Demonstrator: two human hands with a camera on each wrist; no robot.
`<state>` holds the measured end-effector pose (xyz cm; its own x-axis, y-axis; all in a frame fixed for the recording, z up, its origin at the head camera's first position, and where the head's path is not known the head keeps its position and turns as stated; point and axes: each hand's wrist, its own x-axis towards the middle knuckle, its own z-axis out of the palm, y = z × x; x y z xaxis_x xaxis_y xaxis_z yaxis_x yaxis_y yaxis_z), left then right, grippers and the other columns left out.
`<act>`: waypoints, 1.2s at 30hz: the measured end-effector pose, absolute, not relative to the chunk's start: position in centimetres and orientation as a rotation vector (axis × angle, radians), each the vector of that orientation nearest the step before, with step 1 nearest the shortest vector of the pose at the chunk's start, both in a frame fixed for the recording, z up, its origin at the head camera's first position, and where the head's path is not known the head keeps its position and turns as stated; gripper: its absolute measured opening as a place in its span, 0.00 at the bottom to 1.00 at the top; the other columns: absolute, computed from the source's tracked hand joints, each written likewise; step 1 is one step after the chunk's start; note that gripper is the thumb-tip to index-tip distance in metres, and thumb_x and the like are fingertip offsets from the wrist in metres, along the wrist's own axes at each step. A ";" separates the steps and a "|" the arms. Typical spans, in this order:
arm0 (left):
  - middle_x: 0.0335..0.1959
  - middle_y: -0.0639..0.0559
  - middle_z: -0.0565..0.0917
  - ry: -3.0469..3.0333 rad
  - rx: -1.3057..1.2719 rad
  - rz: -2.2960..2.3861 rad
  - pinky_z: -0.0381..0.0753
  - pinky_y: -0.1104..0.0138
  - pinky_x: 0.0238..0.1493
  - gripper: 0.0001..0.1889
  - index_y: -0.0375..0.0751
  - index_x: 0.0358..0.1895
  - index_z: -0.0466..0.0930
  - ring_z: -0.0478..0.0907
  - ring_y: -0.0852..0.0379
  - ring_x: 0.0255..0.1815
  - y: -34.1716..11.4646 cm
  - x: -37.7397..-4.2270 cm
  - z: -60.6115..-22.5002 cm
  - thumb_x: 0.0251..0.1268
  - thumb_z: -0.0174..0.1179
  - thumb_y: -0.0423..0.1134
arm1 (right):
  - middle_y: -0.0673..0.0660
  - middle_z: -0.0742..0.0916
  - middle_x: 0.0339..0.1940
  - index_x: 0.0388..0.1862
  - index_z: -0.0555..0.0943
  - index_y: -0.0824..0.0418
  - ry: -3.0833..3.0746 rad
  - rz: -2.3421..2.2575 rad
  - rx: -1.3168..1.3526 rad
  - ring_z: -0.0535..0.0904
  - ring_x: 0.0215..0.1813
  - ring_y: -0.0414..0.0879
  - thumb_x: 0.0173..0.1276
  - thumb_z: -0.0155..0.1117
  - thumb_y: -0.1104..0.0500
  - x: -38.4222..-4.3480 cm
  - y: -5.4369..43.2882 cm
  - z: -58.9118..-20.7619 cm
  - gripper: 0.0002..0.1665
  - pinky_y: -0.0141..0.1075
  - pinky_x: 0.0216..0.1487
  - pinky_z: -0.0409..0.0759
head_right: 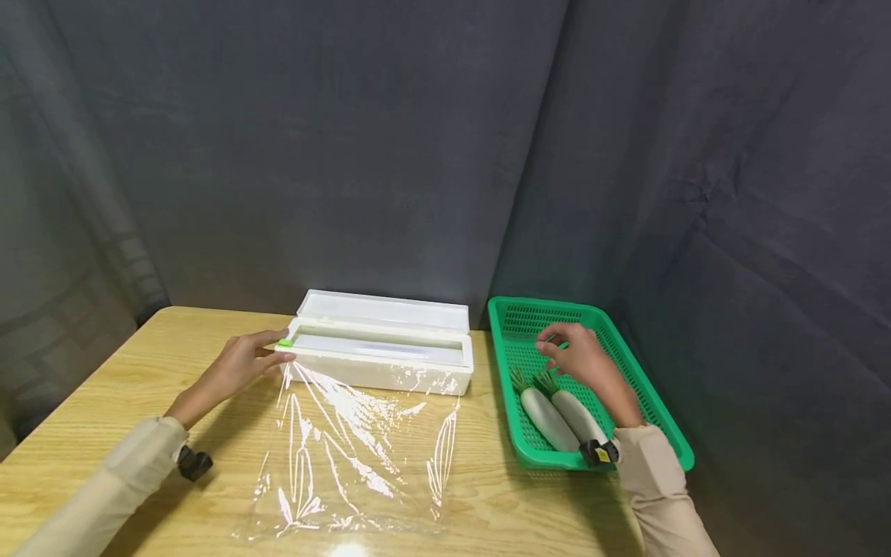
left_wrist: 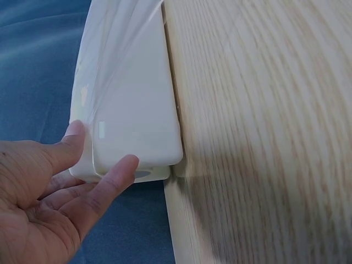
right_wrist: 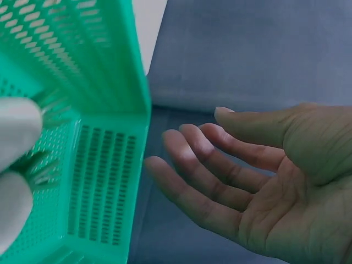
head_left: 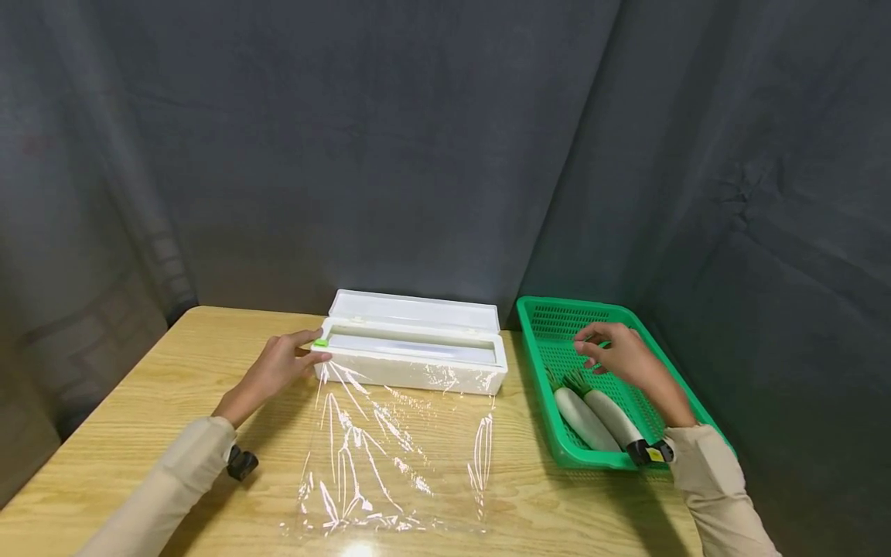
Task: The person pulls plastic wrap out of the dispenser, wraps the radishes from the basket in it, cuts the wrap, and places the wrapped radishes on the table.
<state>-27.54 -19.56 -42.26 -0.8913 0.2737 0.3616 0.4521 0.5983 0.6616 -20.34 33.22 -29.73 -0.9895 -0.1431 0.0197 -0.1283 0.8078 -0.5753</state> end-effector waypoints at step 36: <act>0.63 0.22 0.78 -2.644 -0.596 -1.261 0.87 0.65 0.31 0.26 0.17 0.64 0.75 0.90 0.37 0.42 -19.5 -27.8 -42.3 0.69 0.69 0.31 | 0.79 0.80 0.56 0.68 0.68 0.83 2.499 -0.560 0.154 0.81 0.56 0.75 0.68 0.76 0.62 -24.2 39.1 -35.7 0.40 0.55 0.47 0.88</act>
<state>-27.78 -19.54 -42.30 -0.9094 0.2867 0.3014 0.4146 0.5672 0.7116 -24.21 39.10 -35.66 -0.8322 -0.0115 -0.5543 0.2260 0.9059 -0.3582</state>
